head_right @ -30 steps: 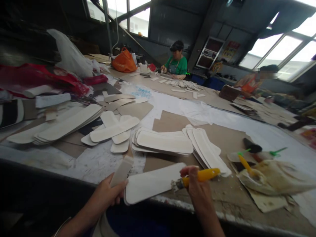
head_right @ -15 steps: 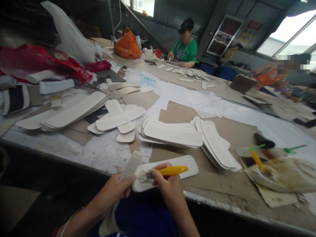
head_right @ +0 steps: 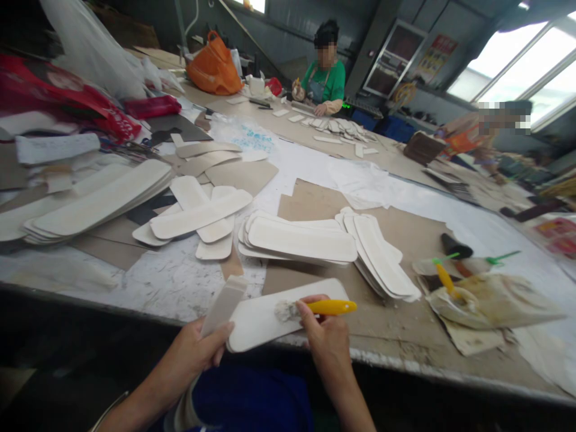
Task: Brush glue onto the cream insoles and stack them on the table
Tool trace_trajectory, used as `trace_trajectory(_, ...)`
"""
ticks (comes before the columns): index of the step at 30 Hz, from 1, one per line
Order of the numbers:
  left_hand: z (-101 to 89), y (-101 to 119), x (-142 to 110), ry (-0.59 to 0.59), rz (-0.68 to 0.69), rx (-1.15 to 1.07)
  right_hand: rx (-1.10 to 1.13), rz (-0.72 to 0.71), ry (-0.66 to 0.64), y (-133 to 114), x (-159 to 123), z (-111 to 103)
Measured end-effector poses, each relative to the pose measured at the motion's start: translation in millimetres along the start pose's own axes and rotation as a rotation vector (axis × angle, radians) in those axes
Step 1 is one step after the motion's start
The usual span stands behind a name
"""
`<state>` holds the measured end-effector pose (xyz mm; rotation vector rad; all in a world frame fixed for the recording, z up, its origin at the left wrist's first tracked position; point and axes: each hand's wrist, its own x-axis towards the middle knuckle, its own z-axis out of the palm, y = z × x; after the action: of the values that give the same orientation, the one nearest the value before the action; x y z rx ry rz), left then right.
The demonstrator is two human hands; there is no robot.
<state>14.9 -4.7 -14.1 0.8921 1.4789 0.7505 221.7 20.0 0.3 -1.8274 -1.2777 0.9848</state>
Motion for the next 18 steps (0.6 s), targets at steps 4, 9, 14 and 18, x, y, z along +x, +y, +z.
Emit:
trace_trajectory(4, -1.3, -6.3, 3.5, 0.015, 0.013, 0.073, -0.317, -0.05, 0.246, 5.6, 13.8, -38.7)
trace_trajectory(9, -1.4, -21.1, 9.2, 0.036, 0.014, 0.069, -0.484, -0.209, 0.388, 5.9, 16.6, -58.3)
trace_trajectory(14, 0.6, -20.7, 7.0, 0.039, 0.021, 0.015, -0.534, -0.526, 0.288, 22.7, 9.1, -32.9)
trace_trajectory(18, 2.8, -16.1, 4.2, 0.077, 0.009, -0.008, -0.353, -0.654, 0.145, 12.3, -20.4, 5.5)
